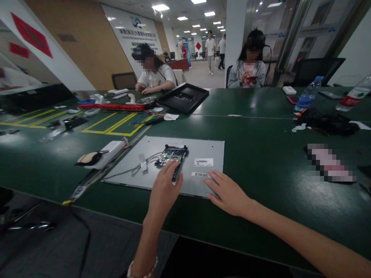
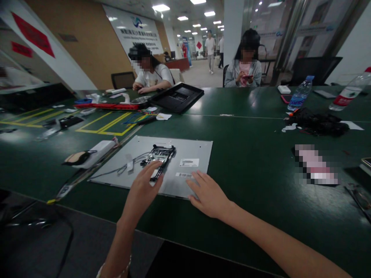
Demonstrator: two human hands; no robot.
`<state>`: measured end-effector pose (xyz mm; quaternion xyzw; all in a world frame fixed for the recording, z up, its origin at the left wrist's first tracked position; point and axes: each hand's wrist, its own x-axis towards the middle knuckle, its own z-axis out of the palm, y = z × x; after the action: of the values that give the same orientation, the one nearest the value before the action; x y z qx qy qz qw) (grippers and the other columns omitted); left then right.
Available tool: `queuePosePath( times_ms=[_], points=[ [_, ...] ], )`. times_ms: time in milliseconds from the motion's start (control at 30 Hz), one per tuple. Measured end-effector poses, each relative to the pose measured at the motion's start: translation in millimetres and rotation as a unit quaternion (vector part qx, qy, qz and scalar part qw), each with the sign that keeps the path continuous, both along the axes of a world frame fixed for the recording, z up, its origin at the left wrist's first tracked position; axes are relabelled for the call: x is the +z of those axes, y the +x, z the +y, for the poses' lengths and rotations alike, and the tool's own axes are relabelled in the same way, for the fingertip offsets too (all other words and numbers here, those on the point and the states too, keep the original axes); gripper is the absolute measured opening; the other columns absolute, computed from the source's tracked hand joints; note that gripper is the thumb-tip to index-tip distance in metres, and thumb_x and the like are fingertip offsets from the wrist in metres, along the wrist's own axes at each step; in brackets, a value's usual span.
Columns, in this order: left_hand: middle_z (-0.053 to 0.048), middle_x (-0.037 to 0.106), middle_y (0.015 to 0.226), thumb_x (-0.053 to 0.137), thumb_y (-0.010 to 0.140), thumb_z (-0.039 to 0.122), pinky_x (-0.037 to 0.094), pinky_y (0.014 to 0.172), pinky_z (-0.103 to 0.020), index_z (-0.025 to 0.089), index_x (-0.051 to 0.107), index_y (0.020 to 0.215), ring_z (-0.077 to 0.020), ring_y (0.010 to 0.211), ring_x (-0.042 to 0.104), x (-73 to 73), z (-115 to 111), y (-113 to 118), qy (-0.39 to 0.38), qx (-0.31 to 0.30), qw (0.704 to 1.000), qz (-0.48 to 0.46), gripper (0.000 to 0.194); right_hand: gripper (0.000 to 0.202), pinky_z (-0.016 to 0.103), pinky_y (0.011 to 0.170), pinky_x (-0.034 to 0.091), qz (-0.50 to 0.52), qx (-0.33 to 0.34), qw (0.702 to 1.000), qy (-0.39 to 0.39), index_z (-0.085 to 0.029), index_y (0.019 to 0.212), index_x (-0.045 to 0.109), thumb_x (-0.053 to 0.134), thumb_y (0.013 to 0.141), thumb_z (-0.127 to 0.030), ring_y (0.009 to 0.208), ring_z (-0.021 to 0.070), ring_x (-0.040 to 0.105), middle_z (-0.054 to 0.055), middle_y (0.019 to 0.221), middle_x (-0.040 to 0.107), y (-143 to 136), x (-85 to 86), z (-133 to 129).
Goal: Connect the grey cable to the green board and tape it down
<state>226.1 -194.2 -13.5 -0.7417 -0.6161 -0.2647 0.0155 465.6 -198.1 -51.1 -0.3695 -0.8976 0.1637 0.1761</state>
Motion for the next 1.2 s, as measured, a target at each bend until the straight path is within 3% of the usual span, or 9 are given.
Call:
queuePosePath(
  times_ms=[167, 267, 400, 700, 933, 1067, 1200],
  points=[
    [-0.020, 0.032, 0.149, 0.048, 0.087, 0.040, 0.030, 0.107, -0.055, 0.009, 0.039, 0.138, -0.0366, 0.139, 0.025, -16.3, 36.9, -22.6, -0.078, 0.055, 0.985, 0.141, 0.061, 0.049, 0.051, 0.112, 0.028, -0.008, -0.008, 1.000, 0.008, -0.016, 0.136, 0.048, 0.042, 0.094, -0.041, 0.139, 0.0302, 0.031, 0.014, 0.149, 0.039, -0.5, 1.1, -2.6],
    [-0.019, 0.032, 0.149, 0.041, 0.091, 0.040, 0.031, 0.105, -0.054, 0.009, 0.039, 0.139, -0.0367, 0.139, 0.023, -26.4, 52.7, -27.3, -0.110, 0.056, 0.979, 0.160, 0.057, 0.050, 0.052, 0.112, 0.028, -0.017, -0.006, 1.000, 0.006, -0.015, 0.137, 0.049, 0.042, 0.094, -0.041, 0.138, 0.0310, 0.032, 0.014, 0.149, 0.039, -0.4, 2.2, -3.5],
    [-0.022, 0.038, 0.144, 0.035, 0.094, 0.033, 0.028, 0.108, -0.049, 0.004, 0.041, 0.136, -0.0346, 0.138, 0.024, -31.7, 73.4, -30.1, -0.095, 0.060, 0.979, 0.169, 0.051, 0.051, 0.052, 0.111, 0.030, -0.024, -0.009, 1.000, -0.006, -0.016, 0.138, 0.048, 0.042, 0.094, -0.042, 0.139, 0.0312, 0.032, 0.014, 0.150, 0.038, -0.5, 3.7, -4.0],
    [-0.023, 0.043, 0.139, 0.035, 0.093, 0.033, 0.034, 0.103, -0.052, 0.003, 0.039, 0.135, -0.0380, 0.134, 0.029, -34.1, 117.5, -37.1, -0.090, 0.119, 0.974, 0.169, 0.052, 0.051, 0.051, 0.113, 0.028, -0.028, -0.011, 1.000, -0.005, -0.015, 0.138, 0.048, 0.042, 0.094, -0.041, 0.140, 0.0307, 0.030, 0.014, 0.151, 0.037, -0.5, 0.0, -2.4],
    [-0.018, 0.046, 0.137, 0.037, 0.093, 0.039, 0.038, 0.102, -0.046, 0.011, 0.045, 0.133, -0.0357, 0.134, 0.032, -35.2, 130.1, -37.7, -0.100, 0.167, 0.960, 0.202, 0.050, 0.050, 0.049, 0.113, 0.028, -0.027, -0.010, 1.000, 0.001, -0.016, 0.138, 0.048, 0.043, 0.094, -0.040, 0.140, 0.0298, 0.030, 0.014, 0.150, 0.037, -0.8, -4.1, -0.3],
    [-0.018, 0.046, 0.139, 0.036, 0.092, 0.047, 0.039, 0.099, -0.052, 0.013, 0.046, 0.133, -0.0380, 0.133, 0.034, -27.1, 130.3, -39.0, -0.119, 0.163, 0.959, 0.199, 0.054, 0.051, 0.050, 0.113, 0.028, -0.030, -0.012, 0.999, 0.001, -0.016, 0.139, 0.047, 0.042, 0.095, -0.041, 0.140, 0.0300, 0.030, 0.014, 0.150, 0.037, -0.7, -3.4, -0.2],
    [-0.018, 0.056, 0.128, 0.030, 0.094, 0.045, 0.040, 0.096, -0.055, 0.013, 0.053, 0.123, -0.0375, 0.121, 0.048, -14.9, 147.3, -42.8, -0.114, 0.166, 0.963, 0.180, 0.049, 0.051, 0.050, 0.113, 0.028, -0.033, -0.012, 0.999, -0.003, -0.016, 0.139, 0.047, 0.042, 0.095, -0.041, 0.140, 0.0297, 0.029, 0.014, 0.151, 0.036, -0.3, -2.2, 0.3]
  ],
)
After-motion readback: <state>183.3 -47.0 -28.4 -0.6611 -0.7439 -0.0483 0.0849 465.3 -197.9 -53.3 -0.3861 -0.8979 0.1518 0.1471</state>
